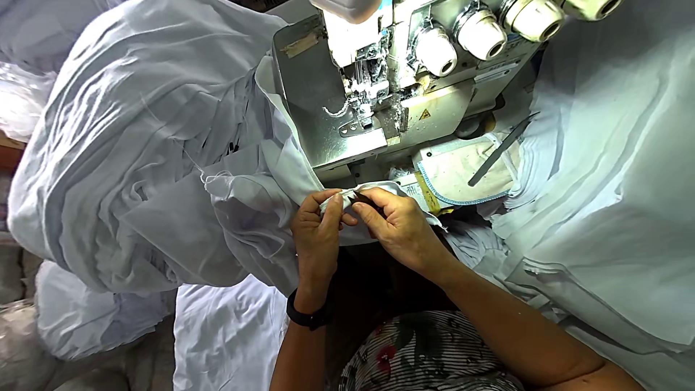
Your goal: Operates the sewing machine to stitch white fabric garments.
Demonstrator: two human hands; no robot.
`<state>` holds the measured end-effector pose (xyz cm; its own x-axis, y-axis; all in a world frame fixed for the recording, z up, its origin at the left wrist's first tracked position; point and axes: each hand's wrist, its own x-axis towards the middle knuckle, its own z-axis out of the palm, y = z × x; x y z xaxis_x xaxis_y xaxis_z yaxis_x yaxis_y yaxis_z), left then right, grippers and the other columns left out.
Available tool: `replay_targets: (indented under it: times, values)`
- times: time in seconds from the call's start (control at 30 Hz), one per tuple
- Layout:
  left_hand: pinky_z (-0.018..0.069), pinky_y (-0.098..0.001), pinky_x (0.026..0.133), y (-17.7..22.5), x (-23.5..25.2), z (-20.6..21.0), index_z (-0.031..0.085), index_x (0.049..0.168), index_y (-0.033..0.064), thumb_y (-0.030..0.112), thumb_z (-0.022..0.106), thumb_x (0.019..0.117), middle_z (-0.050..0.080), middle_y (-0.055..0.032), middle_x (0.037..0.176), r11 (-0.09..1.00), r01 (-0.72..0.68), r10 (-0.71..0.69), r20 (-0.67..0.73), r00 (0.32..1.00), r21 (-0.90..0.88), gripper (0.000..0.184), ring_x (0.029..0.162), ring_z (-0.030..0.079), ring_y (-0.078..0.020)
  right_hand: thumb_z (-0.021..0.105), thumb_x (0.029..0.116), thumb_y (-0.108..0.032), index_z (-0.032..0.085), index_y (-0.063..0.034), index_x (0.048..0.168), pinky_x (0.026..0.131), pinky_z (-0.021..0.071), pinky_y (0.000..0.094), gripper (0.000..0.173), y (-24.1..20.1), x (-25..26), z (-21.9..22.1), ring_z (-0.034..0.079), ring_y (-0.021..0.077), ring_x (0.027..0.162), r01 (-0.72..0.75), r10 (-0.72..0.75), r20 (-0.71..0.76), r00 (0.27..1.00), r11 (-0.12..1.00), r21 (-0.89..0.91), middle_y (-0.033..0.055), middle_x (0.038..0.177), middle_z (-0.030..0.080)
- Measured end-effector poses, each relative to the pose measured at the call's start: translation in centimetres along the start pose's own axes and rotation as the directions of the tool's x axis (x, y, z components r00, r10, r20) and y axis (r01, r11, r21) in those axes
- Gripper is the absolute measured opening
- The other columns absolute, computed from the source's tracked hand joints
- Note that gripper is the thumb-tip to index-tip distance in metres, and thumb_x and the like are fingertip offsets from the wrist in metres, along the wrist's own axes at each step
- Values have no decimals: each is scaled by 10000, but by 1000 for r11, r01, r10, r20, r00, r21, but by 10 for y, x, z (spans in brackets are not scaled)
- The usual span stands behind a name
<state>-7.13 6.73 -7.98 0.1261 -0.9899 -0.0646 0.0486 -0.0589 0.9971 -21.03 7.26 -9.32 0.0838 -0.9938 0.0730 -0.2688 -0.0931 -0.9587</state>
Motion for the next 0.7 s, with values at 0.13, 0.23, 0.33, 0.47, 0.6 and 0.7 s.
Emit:
replay_targets:
  times: [0.13, 0.23, 0.33, 0.47, 0.6, 0.7]
  values:
    - [530, -158, 544, 0, -1, 0, 699, 1014, 75, 21, 570, 1011, 698, 23, 727, 1000, -18, 18, 0, 1000, 5, 140, 575, 625, -17, 572, 1047, -237, 714, -117, 1084, 480, 430, 188, 190, -1, -1, 0, 502, 17, 511, -35, 34, 12, 999, 999, 30, -47, 670, 589]
    - [528, -161, 549, -2, -2, 0, 699, 1011, 73, 16, 583, 1002, 692, 28, 707, 998, -60, 60, -8, 998, 27, 129, 574, 623, -19, 571, 1047, -235, 715, -119, 1079, 480, 425, 185, 188, -1, -1, 0, 501, 13, 511, -43, 43, 3, 999, 998, 36, -49, 668, 590]
    - [528, -163, 539, -2, -3, 2, 700, 1009, 71, 10, 589, 994, 680, 34, 680, 997, -71, 72, -22, 997, 40, 128, 555, 615, -20, 576, 1046, -213, 710, -108, 1062, 456, 416, 173, 171, -2, -2, 4, 488, 13, 486, -50, 53, -25, 998, 994, 97, -44, 658, 585]
    - [519, -163, 513, -2, -5, 4, 700, 992, 72, 10, 584, 992, 655, 39, 653, 998, -47, 49, -48, 998, 33, 131, 521, 592, -18, 585, 1040, -194, 702, -88, 1040, 428, 396, 158, 157, -1, -3, 9, 469, 8, 461, -69, 79, -42, 996, 975, 211, -41, 640, 571]
    - [521, -171, 498, -4, -5, 4, 692, 977, 70, 17, 583, 993, 643, 37, 640, 999, -33, 35, -62, 997, 40, 122, 501, 583, -24, 607, 1030, -209, 681, -93, 959, 417, 391, 157, 155, 4, -2, 10, 468, 13, 451, -58, 67, -24, 997, 963, 263, -38, 613, 553]
    - [524, -176, 514, -5, -5, 1, 688, 988, 64, 13, 594, 986, 653, 38, 650, 995, -22, 25, -26, 999, 98, 106, 520, 595, -27, 594, 1036, -215, 649, -94, 858, 434, 367, 161, 222, 11, -1, 11, 443, 9, 460, 5, 2, -36, 999, 979, 204, -46, 590, 510]
